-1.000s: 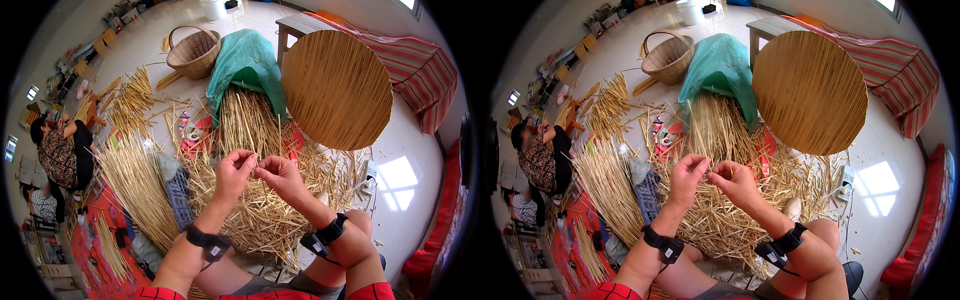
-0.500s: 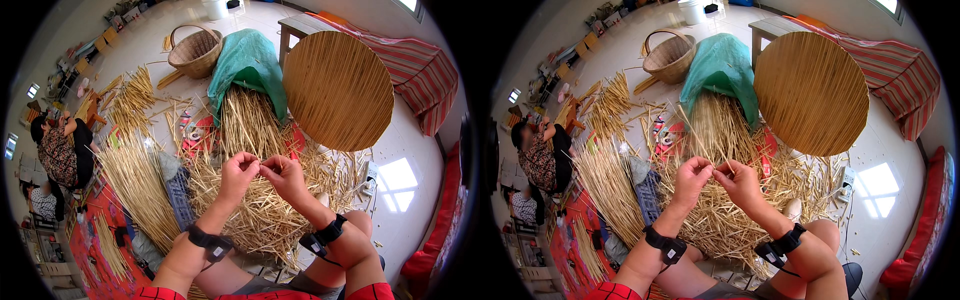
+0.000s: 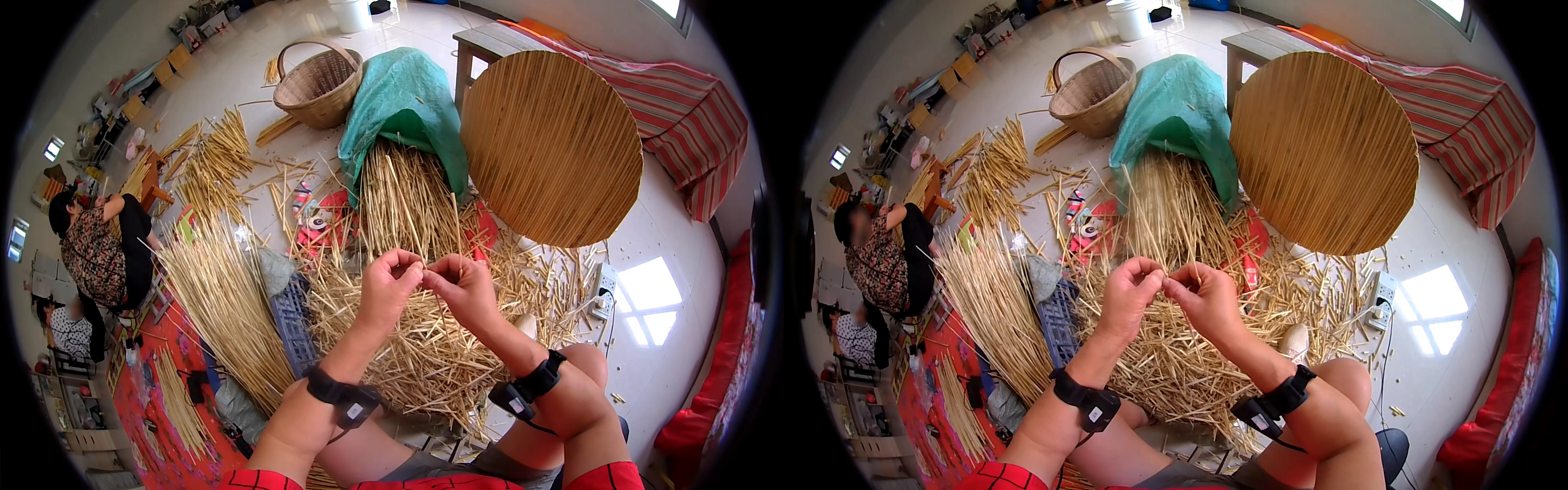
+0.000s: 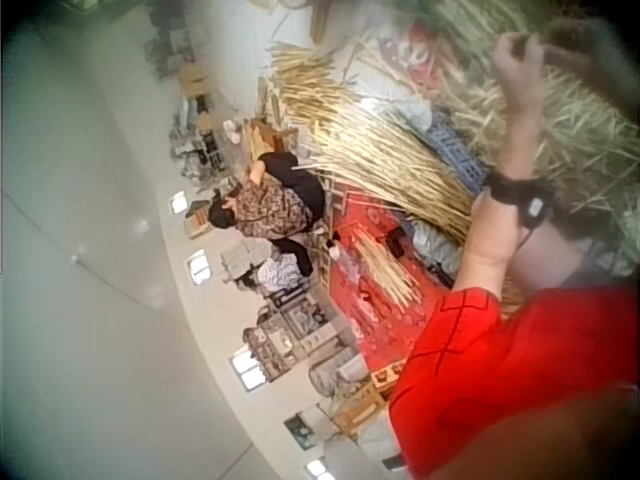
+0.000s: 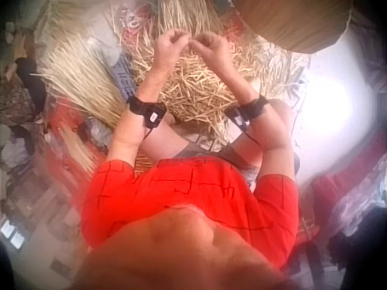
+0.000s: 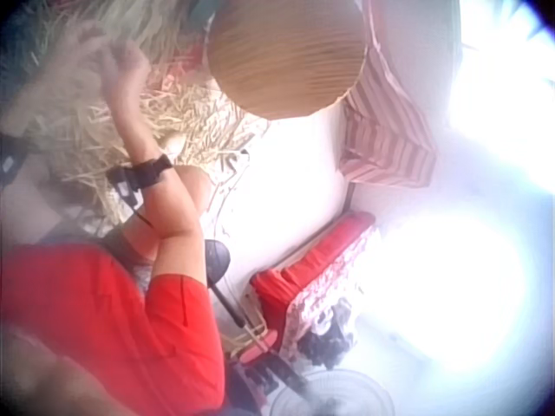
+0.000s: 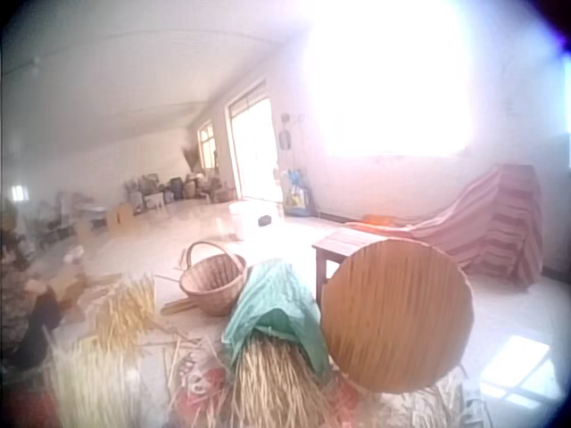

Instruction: The person weaves together thin strips of dried straw to form a flat, circular fan shape.

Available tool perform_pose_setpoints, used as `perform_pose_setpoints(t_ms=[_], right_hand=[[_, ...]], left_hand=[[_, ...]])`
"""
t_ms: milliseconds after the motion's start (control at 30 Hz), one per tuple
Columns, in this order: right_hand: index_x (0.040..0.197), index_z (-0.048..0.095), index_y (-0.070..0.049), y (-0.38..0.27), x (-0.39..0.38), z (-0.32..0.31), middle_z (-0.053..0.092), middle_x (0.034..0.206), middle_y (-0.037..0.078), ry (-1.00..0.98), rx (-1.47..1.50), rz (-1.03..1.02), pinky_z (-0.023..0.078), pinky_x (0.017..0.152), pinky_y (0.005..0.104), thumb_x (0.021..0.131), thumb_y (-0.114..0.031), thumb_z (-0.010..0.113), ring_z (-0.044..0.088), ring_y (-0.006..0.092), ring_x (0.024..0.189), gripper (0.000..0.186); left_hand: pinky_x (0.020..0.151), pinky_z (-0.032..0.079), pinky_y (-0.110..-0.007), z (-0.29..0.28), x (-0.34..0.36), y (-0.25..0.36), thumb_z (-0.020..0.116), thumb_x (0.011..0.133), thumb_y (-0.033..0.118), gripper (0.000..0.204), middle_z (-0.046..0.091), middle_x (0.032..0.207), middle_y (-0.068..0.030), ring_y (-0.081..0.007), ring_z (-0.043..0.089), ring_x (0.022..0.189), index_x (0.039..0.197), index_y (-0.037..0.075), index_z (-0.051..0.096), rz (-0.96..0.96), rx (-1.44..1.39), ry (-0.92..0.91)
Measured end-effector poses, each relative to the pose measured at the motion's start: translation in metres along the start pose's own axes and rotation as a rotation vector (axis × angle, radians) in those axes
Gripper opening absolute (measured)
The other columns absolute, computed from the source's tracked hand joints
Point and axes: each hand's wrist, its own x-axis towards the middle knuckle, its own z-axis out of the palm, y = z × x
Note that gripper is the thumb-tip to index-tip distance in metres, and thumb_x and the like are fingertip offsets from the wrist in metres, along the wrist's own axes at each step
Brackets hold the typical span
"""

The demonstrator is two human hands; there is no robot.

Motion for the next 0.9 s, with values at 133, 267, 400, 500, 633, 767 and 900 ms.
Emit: perform_pose_setpoints(t_ms=[133, 267, 400, 500, 633, 767, 900], right_hand=[[0.078, 0.061, 0.001, 0.004, 0.001, -0.001, 0.061, 0.065, 0.002, 0.000, 0.030, 0.008, 0.040, 0.049, 0.0211, 0.080, -0.009, 0.067, 0.052, 0.0037, 0.058, 0.011], [0.078, 0.062, 0.000, -0.007, -0.004, 0.000, 0.062, 0.065, 0.009, 0.042, -0.296, -0.117, 0.043, 0.050, 0.0252, 0.078, -0.010, 0.068, 0.055, 0.0092, 0.055, 0.012], [0.077, 0.062, 0.000, -0.007, -0.005, 0.001, 0.061, 0.065, 0.015, 0.053, -0.425, -0.146, 0.044, 0.051, 0.0292, 0.076, -0.012, 0.068, 0.058, 0.0156, 0.054, 0.014], [0.078, 0.062, 0.000, -0.008, -0.006, 0.001, 0.061, 0.064, 0.011, 0.026, -0.394, -0.101, 0.043, 0.050, 0.0274, 0.077, -0.012, 0.068, 0.056, 0.0116, 0.054, 0.014], [0.081, 0.063, 0.000, -0.001, -0.005, 0.001, 0.062, 0.066, 0.004, -0.014, -0.191, -0.056, 0.042, 0.050, 0.0231, 0.080, -0.011, 0.066, 0.053, 0.0058, 0.057, 0.012], [0.083, 0.062, 0.002, -0.003, -0.003, -0.002, 0.063, 0.071, 0.001, -0.081, -0.002, -0.027, 0.042, 0.053, 0.0195, 0.083, -0.009, 0.064, 0.052, 0.0036, 0.061, 0.011], [0.084, 0.062, 0.002, -0.005, -0.002, -0.002, 0.063, 0.072, 0.001, -0.094, 0.100, 0.018, 0.042, 0.054, 0.0185, 0.084, -0.010, 0.063, 0.053, 0.0037, 0.063, 0.012]], left_hand=[[0.052, 0.035, -0.017, 0.002, 0.000, 0.002, 0.058, 0.081, 0.006, 0.006, 0.053, 0.072, 0.0028, -0.0023, 0.044, 0.060, 0.085, 0.001, 0.057, -0.006, -0.009, -0.002], [0.053, 0.035, -0.017, -0.003, 0.001, -0.002, 0.057, 0.080, 0.005, 0.004, 0.053, 0.072, 0.0031, -0.0021, 0.044, 0.060, 0.082, 0.002, 0.057, -0.006, 0.030, -0.003], [0.055, 0.038, -0.018, -0.004, 0.002, -0.005, 0.056, 0.078, 0.004, 0.002, 0.054, 0.070, 0.0022, -0.0029, 0.047, 0.061, 0.079, 0.002, 0.056, 0.022, 0.060, -0.002], [0.055, 0.040, -0.019, -0.005, 0.004, -0.009, 0.057, 0.077, 0.005, 0.004, 0.057, 0.067, 0.0005, -0.0038, 0.050, 0.060, 0.076, 0.001, 0.056, 0.063, 0.054, 0.006], [0.057, 0.042, -0.019, -0.004, 0.003, -0.007, 0.057, 0.078, 0.004, 0.003, 0.058, 0.069, -0.0001, -0.0044, 0.052, 0.061, 0.077, 0.001, 0.056, 0.067, 0.019, -0.019], [0.059, 0.045, -0.020, -0.005, 0.002, -0.004, 0.057, 0.080, 0.004, 0.004, 0.059, 0.070, -0.0013, -0.0060, 0.055, 0.063, 0.081, 0.001, 0.056, 0.039, -0.057, -0.066], [0.060, 0.046, -0.020, -0.004, 0.000, 0.001, 0.057, 0.082, 0.005, 0.005, 0.059, 0.072, -0.0025, -0.0073, 0.056, 0.064, 0.083, 0.000, 0.056, 0.003, -0.073, -0.069]])
